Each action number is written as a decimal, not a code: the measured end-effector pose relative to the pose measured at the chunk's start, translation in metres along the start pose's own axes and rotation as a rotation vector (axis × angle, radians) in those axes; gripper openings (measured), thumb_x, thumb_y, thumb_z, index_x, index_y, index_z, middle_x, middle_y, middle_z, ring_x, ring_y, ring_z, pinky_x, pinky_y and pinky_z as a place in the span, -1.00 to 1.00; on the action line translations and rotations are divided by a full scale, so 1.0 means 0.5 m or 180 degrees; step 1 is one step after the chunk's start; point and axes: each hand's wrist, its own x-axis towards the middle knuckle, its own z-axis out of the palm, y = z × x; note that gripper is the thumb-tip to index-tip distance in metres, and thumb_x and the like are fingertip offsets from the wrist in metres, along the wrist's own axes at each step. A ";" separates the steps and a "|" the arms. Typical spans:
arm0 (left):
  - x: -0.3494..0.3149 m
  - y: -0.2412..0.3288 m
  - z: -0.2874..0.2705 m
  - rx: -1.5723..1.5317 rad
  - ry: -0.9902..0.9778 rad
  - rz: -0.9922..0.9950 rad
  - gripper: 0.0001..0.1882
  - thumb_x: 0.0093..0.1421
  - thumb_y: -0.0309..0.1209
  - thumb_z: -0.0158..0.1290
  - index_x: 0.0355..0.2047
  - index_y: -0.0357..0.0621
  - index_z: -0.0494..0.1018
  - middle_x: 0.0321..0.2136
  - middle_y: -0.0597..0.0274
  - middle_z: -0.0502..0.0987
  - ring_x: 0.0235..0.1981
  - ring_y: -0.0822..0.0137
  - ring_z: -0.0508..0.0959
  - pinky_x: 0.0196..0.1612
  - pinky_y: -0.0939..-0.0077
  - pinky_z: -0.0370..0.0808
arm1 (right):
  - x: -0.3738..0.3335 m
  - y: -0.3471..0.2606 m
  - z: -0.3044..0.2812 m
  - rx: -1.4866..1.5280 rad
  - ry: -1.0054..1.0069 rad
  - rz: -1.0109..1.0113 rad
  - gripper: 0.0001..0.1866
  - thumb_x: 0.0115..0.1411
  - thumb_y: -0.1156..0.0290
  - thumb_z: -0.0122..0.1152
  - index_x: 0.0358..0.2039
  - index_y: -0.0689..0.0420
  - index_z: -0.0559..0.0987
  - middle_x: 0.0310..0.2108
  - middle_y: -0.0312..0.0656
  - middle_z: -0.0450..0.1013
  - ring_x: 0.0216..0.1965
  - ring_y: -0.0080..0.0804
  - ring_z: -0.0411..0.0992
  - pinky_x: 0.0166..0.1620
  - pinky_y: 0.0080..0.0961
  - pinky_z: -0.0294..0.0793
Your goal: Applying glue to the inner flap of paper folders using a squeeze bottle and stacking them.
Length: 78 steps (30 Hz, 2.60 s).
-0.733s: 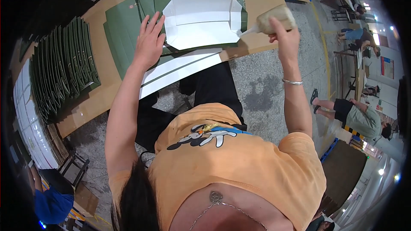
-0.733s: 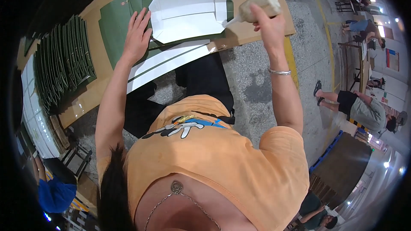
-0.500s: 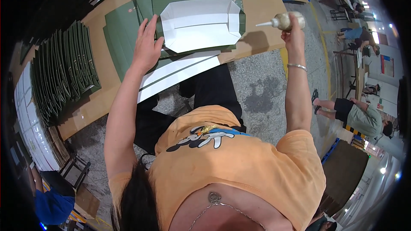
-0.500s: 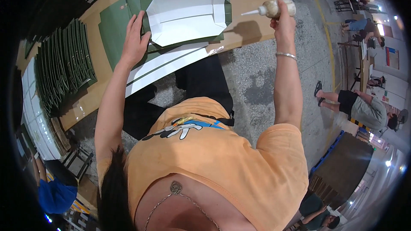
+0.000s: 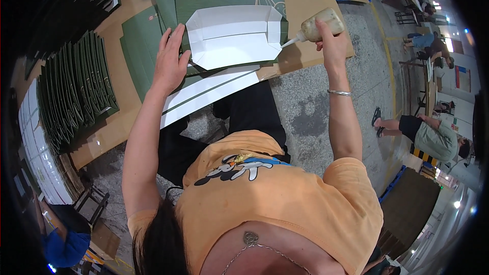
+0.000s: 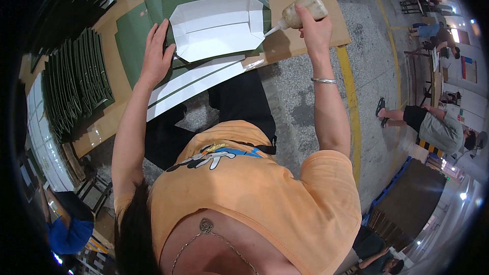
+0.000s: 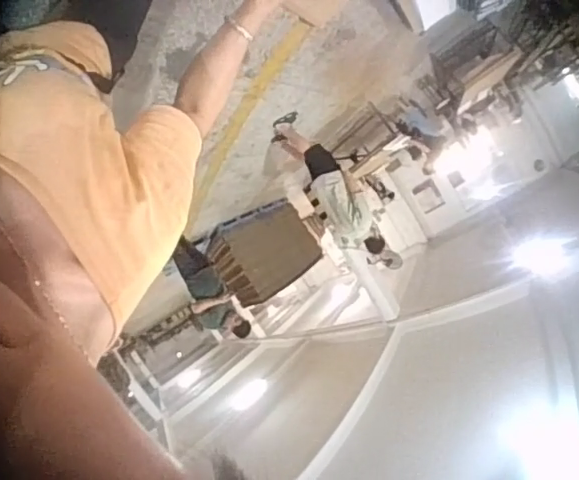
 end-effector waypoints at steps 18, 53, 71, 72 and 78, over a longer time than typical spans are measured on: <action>0.001 -0.028 -0.014 0.0073 -0.0114 0.0256 -0.47 0.19 -0.55 -0.05 0.21 -0.10 0.25 0.31 0.21 0.20 0.37 0.07 0.07 0.37 0.14 0.08 | 0.091 0.173 -0.036 -0.2328 0.1095 -0.1169 -0.50 0.03 0.47 0.12 0.04 0.27 0.47 -0.19 0.12 0.49 -0.10 0.12 0.42 0.02 -0.12 0.38; 0.034 0.070 0.078 0.0694 0.0761 0.0125 -0.53 0.06 -0.08 0.21 -0.14 -0.15 0.54 -0.04 0.00 0.40 0.06 0.02 0.32 0.16 0.04 0.13 | -0.024 0.111 0.204 -0.2290 -0.1141 -0.1852 -0.47 -0.17 -0.02 0.50 -0.28 0.11 0.66 0.17 0.10 0.29 0.17 0.08 0.22 0.17 -0.08 0.25; 0.010 -0.033 -0.028 -0.0387 0.1653 0.0051 -0.60 0.08 -0.26 0.17 -0.10 -0.18 0.44 0.05 0.07 0.36 0.19 -0.03 0.24 0.29 -0.11 0.00 | -0.016 -0.097 0.179 -0.2181 -0.0522 -0.1731 -0.15 -0.18 0.10 0.58 -0.03 0.44 0.41 -0.23 0.14 0.52 -0.22 -0.02 0.54 -0.15 -0.24 0.55; -0.015 -0.059 -0.071 0.0900 0.1389 -0.0675 -0.58 0.12 -0.28 0.11 -0.02 -0.15 0.43 0.15 0.05 0.29 0.27 -0.06 0.14 0.31 -0.20 -0.10 | -0.033 -0.120 0.195 -0.2124 -0.0575 -0.1752 -0.15 -0.18 0.10 0.58 -0.03 0.44 0.41 -0.23 0.14 0.52 -0.22 -0.02 0.54 -0.15 -0.24 0.55; -0.116 -0.227 -0.197 0.3689 -0.0856 -0.1623 -0.53 0.23 -0.26 -0.08 0.15 -0.08 0.41 0.39 0.08 0.01 0.42 -0.11 -0.17 0.30 -0.44 -0.37 | -0.168 -0.249 0.373 -0.2738 -0.1290 -0.1500 0.12 -0.29 0.06 0.62 0.20 0.20 0.15 0.04 0.23 0.26 -0.12 0.15 0.49 -0.20 -0.14 0.59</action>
